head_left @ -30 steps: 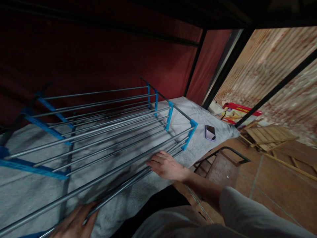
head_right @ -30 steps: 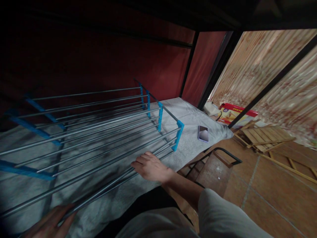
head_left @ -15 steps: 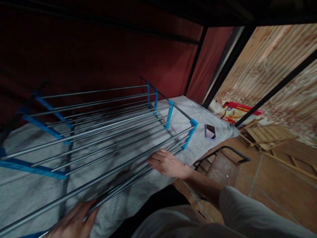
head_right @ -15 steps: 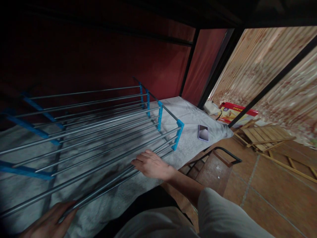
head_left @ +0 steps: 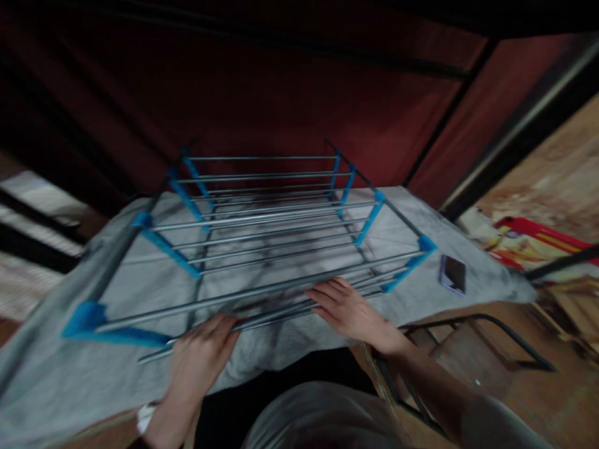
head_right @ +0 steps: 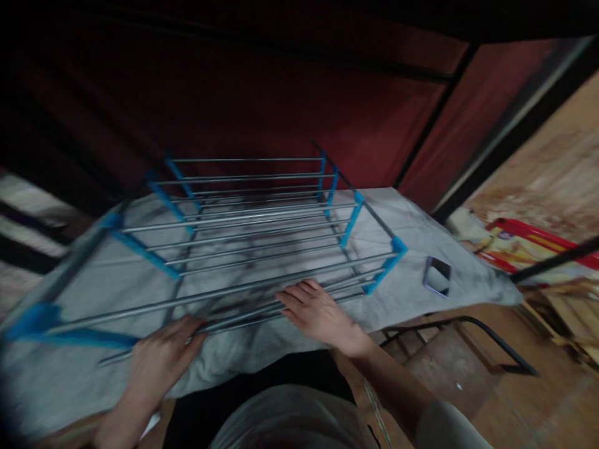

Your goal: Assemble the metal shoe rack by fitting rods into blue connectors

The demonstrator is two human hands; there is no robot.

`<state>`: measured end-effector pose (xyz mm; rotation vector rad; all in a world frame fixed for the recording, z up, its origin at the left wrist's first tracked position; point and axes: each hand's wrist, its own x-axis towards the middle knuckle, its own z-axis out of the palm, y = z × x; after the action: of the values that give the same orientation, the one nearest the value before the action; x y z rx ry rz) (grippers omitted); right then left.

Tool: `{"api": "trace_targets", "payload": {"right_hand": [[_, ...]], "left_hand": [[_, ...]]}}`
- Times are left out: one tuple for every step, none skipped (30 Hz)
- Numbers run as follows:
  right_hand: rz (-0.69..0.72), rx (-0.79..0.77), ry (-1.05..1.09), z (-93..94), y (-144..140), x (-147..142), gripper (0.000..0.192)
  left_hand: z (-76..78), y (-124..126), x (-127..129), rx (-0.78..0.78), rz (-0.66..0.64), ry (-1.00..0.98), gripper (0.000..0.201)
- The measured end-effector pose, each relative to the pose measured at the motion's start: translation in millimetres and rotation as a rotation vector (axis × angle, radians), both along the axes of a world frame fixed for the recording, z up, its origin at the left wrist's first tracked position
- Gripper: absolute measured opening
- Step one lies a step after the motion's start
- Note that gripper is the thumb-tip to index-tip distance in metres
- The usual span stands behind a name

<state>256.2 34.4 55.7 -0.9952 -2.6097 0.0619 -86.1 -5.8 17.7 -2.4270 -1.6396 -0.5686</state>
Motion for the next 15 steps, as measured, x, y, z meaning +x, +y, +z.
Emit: {"api": "trace_targets", "payload": {"right_hand": [[0.021,0.003,0.015,0.1,-1,-7,0.036],[0.043,0.003,0.025,0.0,-2,-15,0.037],[0.068,-0.003,0.027,0.1,-1,-24,0.038],[0.097,-0.013,0.025,0.5,-1,-33,0.041],[0.129,-0.026,0.019,1.6,-1,-42,0.044],[0.159,-0.043,0.015,3.3,0,-52,0.048],[0.181,-0.064,0.014,5.5,0,-61,0.05],[0.192,-0.089,0.016,8.1,1,-69,0.051],[0.192,-0.119,0.022,10.8,2,-77,0.05],[0.185,-0.155,0.027,13.6,3,-85,0.048],[0.177,-0.196,0.028,16.4,5,-93,0.047],[0.175,-0.242,0.024,19.3,7,-100,0.047],[0.179,-0.292,0.015,22.3,10,-108,0.048],[0.185,-0.345,0.004,25.5,13,-115,0.049],[0.193,-0.399,-0.006,28.9,16,-123,0.049]], "left_hand": [[4.0,-1,6,0.0,0.0,0.004,0.034],[7.1,-2,10,-0.017,0.012,0.012,0.031],[9.5,-1,14,-0.04,0.017,0.02,0.027],[11.3,-1,17,-0.068,0.023,0.033,0.023],[12.7,-1,19,-0.087,0.033,0.041,0.02],[13.7,-1,21,-0.097,0.045,0.046,0.016],[14.6,-1,23,-0.101,0.056,0.049,0.014],[15.3,-2,25,-0.1,0.066,0.049,0.012],[15.7,-2,27,-0.096,0.075,0.047,0.01],[15.9,-2,28,-0.092,0.081,0.044,0.01],[15.8,-2,29,-0.088,0.085,0.039,0.01],[15.2,-1,29,-0.082,0.086,0.031,0.011],[14.2,0,30,-0.073,0.086,0.02,0.012],[12.5,1,29,-0.063,0.09,0.003,0.013],[10.2,2,29,-0.054,0.095,-0.02,0.014]]}}
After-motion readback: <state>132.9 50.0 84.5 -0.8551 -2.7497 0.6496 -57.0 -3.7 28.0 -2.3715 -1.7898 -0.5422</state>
